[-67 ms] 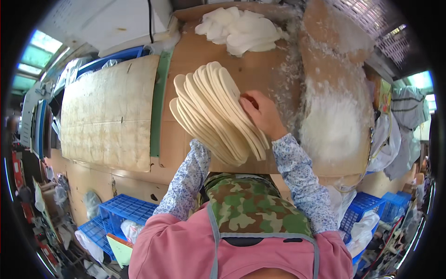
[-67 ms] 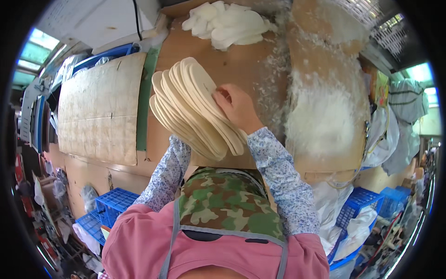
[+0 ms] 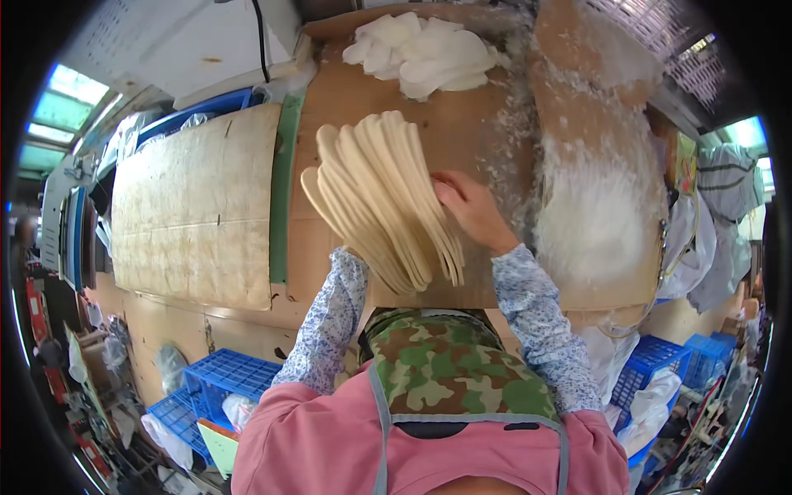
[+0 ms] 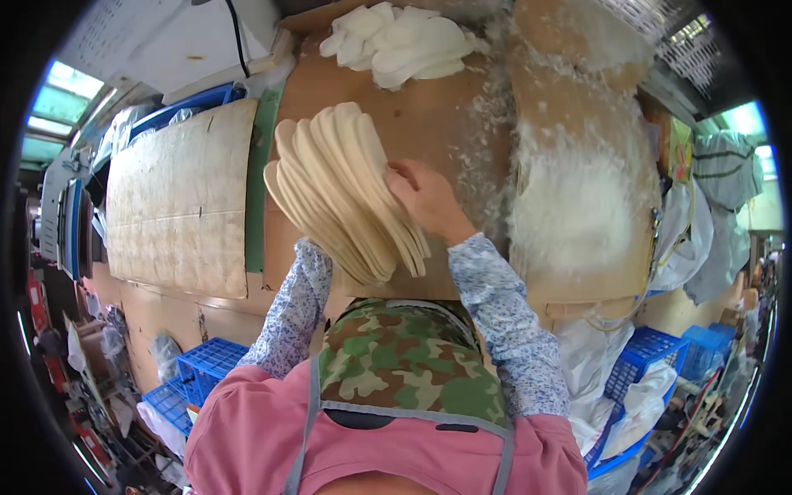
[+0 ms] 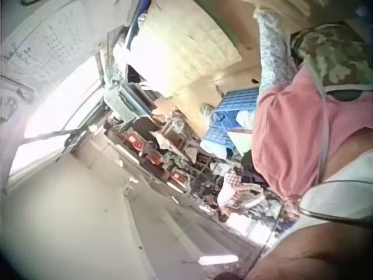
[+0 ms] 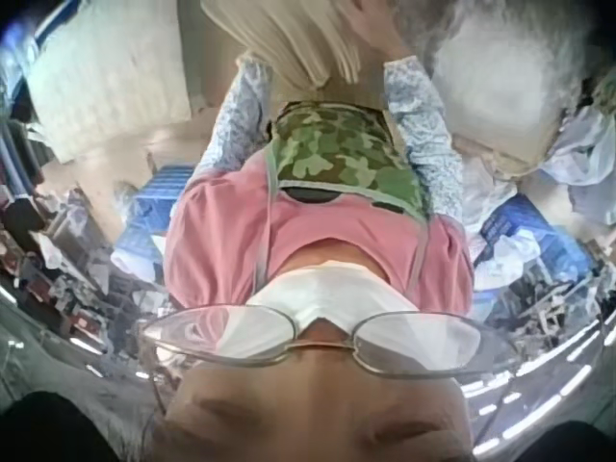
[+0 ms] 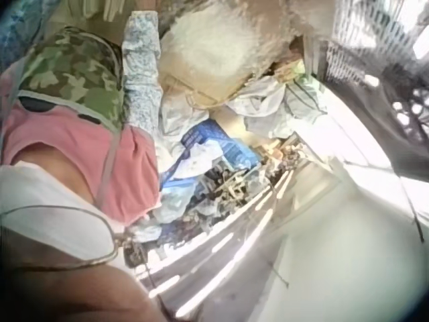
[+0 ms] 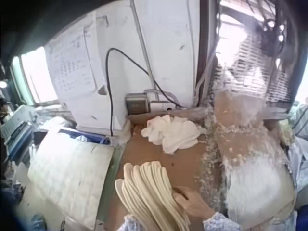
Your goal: Applying adhesive or coating to stacked shoe insoles using a specialized spray gun.
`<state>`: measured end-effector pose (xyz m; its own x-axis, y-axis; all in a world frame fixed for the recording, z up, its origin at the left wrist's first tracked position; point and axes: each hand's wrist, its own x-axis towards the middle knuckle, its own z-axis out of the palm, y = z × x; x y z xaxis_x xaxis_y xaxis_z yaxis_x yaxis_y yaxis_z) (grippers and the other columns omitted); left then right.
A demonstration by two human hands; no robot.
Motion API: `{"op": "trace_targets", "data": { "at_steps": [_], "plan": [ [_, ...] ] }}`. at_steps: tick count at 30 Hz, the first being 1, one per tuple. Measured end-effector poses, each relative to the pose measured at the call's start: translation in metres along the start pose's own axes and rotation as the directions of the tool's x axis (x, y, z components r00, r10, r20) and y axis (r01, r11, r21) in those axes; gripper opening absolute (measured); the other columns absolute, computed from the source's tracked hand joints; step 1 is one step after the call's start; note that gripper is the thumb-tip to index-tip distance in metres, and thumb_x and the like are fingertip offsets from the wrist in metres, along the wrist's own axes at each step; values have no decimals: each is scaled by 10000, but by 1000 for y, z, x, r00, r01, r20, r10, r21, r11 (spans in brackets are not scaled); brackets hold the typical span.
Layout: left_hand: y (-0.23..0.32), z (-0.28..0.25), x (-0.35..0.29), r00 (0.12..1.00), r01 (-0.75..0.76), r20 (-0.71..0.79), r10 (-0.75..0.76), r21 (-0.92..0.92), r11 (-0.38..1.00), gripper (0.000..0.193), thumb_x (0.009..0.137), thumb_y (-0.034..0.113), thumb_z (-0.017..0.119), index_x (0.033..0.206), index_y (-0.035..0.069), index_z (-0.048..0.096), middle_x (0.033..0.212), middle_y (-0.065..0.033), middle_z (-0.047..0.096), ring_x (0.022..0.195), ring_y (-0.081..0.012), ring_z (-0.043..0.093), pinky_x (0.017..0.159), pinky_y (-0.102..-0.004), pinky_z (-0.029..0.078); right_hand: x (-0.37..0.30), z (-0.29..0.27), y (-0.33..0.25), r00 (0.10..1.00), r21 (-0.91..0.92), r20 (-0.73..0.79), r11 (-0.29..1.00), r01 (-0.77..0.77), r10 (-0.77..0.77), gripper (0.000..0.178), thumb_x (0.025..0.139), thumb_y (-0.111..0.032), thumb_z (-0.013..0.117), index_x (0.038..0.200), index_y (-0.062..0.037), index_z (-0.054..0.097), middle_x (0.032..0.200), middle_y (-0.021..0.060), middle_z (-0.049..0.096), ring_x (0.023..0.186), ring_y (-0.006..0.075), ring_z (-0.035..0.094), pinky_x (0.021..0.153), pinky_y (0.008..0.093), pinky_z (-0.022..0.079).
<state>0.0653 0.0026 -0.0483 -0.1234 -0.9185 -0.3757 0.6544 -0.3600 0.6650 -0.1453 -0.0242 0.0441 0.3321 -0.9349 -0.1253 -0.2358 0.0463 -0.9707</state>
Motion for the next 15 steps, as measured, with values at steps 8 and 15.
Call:
{"op": "trace_targets", "data": {
  "at_steps": [8, 15],
  "plan": [
    [47, 82, 45, 968, -164, 20, 249, 803, 573, 586, 964, 421, 310, 1327, -35, 369, 1257, -192, 508, 1181, -280, 481, 967, -354, 400, 25, 12, 45, 960, 943, -8, 321, -86, 280, 481, 946, -388, 424, 1313, -78, 415, 1260, 57, 508, 1109, 177, 505, 961, 339, 396],
    [32, 204, 107, 837, -343, 473, 274, 845, -411, 511, 912, 355, 427, 1348, 98, 362, 1314, -228, 414, 1149, -407, 442, 980, -468, 341, 116, 12, 133, 846, 849, -526, 102, 518, 90, 490, 909, -422, 482, 1268, -90, 471, 1185, 74, 561, 1077, 191, 540, 895, 357, 464]
  ]
}}
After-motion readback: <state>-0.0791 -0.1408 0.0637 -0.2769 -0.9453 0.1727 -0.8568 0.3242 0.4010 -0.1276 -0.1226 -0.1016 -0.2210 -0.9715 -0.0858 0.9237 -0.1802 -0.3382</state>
